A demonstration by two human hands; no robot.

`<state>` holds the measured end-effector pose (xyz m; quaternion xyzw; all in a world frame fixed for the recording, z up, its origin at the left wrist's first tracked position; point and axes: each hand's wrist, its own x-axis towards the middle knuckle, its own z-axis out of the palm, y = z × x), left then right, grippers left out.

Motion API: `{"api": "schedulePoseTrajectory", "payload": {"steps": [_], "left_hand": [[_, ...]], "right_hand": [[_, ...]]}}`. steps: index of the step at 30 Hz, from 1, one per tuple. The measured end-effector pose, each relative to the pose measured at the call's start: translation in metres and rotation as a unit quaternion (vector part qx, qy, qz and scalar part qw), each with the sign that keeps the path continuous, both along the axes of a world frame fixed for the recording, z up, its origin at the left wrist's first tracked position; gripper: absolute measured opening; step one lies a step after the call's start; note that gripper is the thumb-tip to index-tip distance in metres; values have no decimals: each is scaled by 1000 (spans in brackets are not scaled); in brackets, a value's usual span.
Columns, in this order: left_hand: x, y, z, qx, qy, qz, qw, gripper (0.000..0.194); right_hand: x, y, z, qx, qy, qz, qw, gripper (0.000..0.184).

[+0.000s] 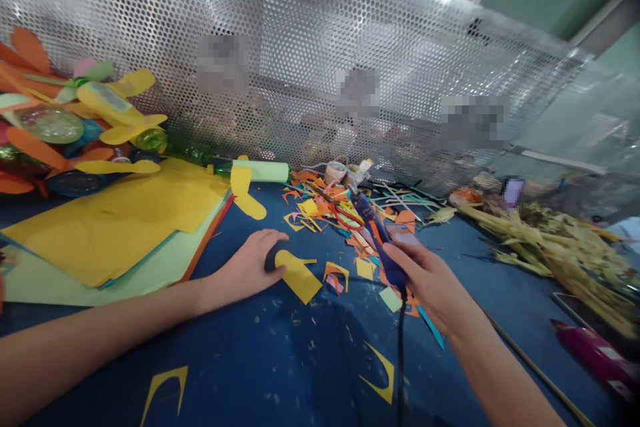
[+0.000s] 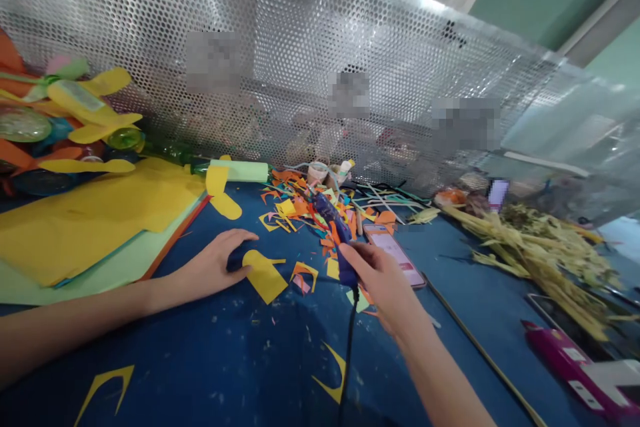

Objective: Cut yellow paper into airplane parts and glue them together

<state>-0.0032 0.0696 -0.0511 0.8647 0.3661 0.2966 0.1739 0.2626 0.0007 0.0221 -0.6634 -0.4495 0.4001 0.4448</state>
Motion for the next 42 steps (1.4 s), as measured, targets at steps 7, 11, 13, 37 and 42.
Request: {"api": "schedulePoseTrajectory", "payload": {"steps": [7,11,13,37,42], "left_hand": [[0,4,-10,18,49,2,999,41],[1,4,-7,-10,33,7,999,34],[0,3,-4,-27,21,7,999,33],[114,54,24,-461,-442,-24,769,29],[112,53,30,-459,-467,-26,756,31]], "right_hand": [[-41,-17,-8,-70,179,-78,978,23],[-44,-13,-25,7,189,-46,981,24],[-41,-7,-32,45,214,-47,975,24],[-45,4,-67,128,301,-40,944,25],[-46,5,-65,126,307,-39,943,24]]}}
